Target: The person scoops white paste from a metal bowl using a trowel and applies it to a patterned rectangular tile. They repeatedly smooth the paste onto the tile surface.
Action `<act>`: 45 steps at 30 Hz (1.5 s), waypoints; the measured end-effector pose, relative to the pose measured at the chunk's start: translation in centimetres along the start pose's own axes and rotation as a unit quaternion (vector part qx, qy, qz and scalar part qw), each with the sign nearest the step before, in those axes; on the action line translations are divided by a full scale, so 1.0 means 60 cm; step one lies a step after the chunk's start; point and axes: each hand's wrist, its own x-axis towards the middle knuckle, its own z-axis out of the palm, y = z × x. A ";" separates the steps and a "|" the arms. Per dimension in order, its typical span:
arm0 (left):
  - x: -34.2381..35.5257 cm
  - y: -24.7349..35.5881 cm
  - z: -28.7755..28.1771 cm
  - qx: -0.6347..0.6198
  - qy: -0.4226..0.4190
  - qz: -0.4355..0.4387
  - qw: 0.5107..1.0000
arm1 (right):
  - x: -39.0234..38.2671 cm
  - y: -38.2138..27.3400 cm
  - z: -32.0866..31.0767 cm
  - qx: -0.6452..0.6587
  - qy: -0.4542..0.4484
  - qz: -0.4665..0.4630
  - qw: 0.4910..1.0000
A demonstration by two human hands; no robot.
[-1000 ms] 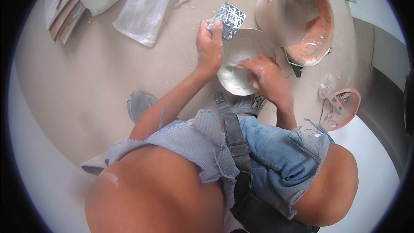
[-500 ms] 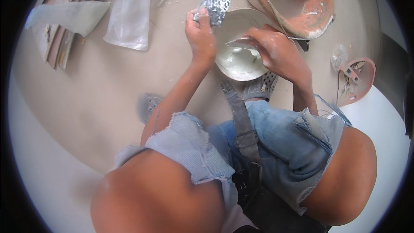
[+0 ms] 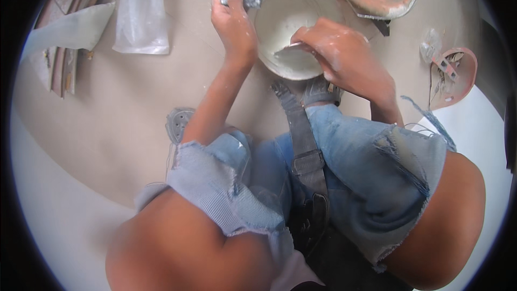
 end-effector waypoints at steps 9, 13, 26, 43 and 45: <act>0.010 -0.011 -0.033 0.090 -0.007 0.051 0.995 | -0.048 0.013 -0.059 0.076 0.116 -0.074 0.988; 0.013 -0.013 -0.019 0.064 -0.027 0.043 0.997 | -0.080 0.052 -0.061 0.046 0.162 -0.076 0.983; -0.038 0.097 -0.086 0.054 -0.031 0.013 0.998 | -0.086 0.037 0.051 0.494 0.289 0.130 0.810; -0.134 0.157 -0.105 0.089 -0.173 -0.253 0.948 | -0.066 -0.004 0.091 0.377 0.464 -0.025 0.801; -0.132 0.150 -0.105 0.058 -0.177 -0.277 0.943 | -0.071 0.003 0.104 0.402 0.457 -0.042 0.792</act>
